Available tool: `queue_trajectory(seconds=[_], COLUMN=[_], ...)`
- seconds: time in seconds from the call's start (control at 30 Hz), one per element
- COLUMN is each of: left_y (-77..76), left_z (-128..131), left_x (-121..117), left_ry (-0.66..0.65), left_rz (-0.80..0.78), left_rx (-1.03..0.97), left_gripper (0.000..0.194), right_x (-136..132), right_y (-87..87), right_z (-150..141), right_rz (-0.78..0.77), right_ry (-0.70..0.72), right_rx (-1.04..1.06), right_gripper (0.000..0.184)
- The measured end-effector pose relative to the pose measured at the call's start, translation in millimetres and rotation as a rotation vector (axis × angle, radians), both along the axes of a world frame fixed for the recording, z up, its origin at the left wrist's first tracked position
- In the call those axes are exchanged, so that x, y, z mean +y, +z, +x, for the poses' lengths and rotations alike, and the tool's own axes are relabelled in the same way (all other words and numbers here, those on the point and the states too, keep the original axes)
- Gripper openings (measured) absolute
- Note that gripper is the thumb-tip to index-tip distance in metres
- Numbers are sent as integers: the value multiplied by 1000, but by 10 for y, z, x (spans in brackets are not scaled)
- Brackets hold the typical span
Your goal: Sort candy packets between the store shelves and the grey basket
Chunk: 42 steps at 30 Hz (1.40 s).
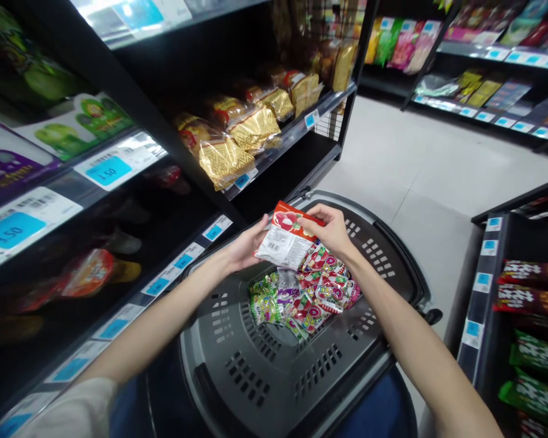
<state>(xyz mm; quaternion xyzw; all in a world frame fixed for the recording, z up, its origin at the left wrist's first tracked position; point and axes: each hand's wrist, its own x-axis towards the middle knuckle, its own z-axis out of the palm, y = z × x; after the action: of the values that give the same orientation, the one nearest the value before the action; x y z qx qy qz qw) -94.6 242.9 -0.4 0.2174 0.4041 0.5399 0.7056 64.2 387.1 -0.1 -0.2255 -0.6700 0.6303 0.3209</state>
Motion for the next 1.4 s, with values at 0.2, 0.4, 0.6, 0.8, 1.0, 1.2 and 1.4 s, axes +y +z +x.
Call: queue_trajectory(seconds=[0.2, 0.4, 0.6, 0.8, 1.0, 1.2, 1.4], left_y=[-38, -54, -66, -61, -33, -25, -11], left_z=[-10, -7, -24, -11, -31, -15, 26], left_x=[-76, -85, -81, -82, -86, -91, -86], left_ry=[-180, -196, -211, -216, -237, -228, -97], left_rz=[32, 47, 93, 117, 132, 159, 148], left_rx=[179, 284, 313, 307, 299, 346, 386], left_gripper=[57, 53, 52, 57, 59, 54, 53], right_x=[12, 0, 18, 27, 17, 54, 33], right_y=[-14, 14, -38, -45, 3, -27, -11], right_z=[20, 24, 17, 17, 9, 40, 72], right_rz=[64, 57, 64, 58, 67, 3, -104], right_ry=[-47, -53, -52, -57, -60, 49, 297], right_rx=[-24, -34, -31, -29, -39, -84, -80], right_gripper=[32, 30, 29, 32, 34, 42, 46])
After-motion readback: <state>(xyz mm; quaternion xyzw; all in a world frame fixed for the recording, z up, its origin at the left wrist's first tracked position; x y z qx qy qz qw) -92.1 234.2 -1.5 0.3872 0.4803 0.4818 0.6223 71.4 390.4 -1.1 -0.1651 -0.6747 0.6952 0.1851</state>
